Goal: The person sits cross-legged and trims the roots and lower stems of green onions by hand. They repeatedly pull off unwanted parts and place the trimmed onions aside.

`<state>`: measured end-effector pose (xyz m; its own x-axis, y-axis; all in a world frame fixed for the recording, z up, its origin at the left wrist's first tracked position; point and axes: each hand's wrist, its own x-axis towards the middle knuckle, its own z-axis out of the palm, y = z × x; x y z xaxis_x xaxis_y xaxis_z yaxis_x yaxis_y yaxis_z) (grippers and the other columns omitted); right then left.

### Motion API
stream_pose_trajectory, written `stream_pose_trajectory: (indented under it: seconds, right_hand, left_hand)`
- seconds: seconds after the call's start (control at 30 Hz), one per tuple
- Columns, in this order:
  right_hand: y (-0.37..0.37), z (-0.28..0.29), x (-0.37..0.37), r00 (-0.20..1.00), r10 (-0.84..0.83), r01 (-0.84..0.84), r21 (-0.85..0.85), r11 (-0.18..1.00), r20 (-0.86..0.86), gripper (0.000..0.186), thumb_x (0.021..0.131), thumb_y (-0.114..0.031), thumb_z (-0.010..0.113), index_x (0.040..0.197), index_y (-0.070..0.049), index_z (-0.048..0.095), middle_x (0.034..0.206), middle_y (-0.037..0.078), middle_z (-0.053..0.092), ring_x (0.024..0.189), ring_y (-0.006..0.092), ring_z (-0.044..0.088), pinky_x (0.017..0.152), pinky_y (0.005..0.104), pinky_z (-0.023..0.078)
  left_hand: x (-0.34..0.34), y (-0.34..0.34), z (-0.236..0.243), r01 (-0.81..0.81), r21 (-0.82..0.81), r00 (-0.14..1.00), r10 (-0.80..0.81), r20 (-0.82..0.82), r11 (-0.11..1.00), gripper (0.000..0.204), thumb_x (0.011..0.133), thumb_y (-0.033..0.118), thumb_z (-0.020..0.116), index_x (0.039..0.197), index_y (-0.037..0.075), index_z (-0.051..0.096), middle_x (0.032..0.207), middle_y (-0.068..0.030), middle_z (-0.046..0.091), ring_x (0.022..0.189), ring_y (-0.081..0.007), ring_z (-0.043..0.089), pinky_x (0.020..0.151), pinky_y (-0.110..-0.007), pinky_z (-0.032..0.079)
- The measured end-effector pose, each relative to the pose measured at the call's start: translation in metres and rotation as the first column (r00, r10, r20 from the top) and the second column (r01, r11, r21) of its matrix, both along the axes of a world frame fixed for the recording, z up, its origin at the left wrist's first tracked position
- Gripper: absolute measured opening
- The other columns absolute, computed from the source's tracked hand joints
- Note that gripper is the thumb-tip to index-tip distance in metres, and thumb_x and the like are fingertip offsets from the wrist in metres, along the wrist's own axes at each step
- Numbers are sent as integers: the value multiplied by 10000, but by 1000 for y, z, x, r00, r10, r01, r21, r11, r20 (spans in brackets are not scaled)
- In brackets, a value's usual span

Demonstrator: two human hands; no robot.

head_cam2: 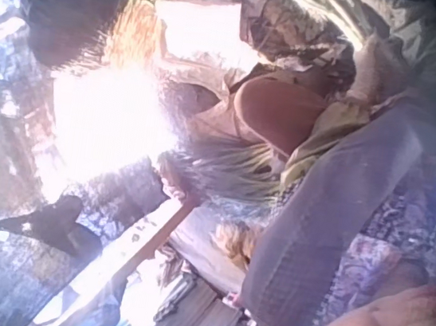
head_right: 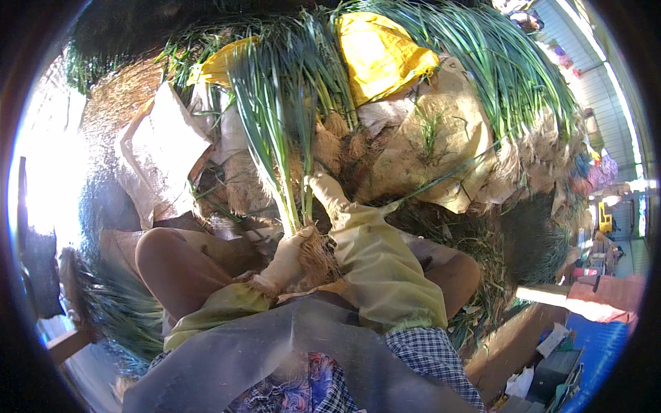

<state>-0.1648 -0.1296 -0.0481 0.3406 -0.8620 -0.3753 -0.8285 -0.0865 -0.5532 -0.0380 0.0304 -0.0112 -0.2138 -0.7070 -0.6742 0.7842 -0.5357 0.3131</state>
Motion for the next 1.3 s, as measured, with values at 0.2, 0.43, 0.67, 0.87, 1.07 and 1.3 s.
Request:
stream_pose_trajectory:
  seconds: [0.2,0.43,0.67,0.87,1.07,1.3]
  right_hand:
    - [15,14,2,691,-525,348,409,844,497,235,886,-202,574,978,10,621,870,62,651,773,124,554,715,249,430]
    - [49,68,0,564,-595,513,321,796,573,186,891,-167,574,917,11,621,852,68,634,736,156,566,687,261,465]
    - [150,122,-10,795,-125,260,-148,954,593,97,802,1,557,765,21,643,808,107,621,766,188,576,687,293,451]
    - [145,123,0,567,-432,441,184,878,701,198,868,-29,522,1043,14,603,983,71,615,851,157,564,785,271,443]
    - [108,83,25,226,-717,323,644,694,659,151,896,-155,517,848,-24,574,661,26,535,525,109,469,529,254,396]
    - [130,116,1,-83,-944,38,948,317,319,231,917,-240,451,804,-54,529,543,-14,436,414,69,336,396,220,280]
  left_hand:
    - [2,1,2,-43,28,978,37,203,999,189,839,85,599,1017,22,602,831,-55,618,690,-178,592,613,-325,496]
    - [6,-1,18,-12,41,971,1,239,999,179,826,87,596,966,-24,591,813,-96,620,703,-186,609,598,-313,498]
    - [6,-3,27,-33,43,971,22,239,999,134,836,89,557,923,-11,579,791,-89,602,668,-193,592,600,-318,497]
    - [5,-3,22,59,76,959,-78,274,995,128,840,96,565,932,7,566,762,-79,591,618,-200,576,540,-344,487]
    - [0,0,16,-3,-6,921,5,390,1000,121,841,75,601,936,7,569,780,-59,593,629,-173,565,565,-305,468]
    - [-1,-6,23,34,98,885,-76,459,995,106,847,85,609,898,-5,588,777,-63,612,639,-137,580,533,-285,472]
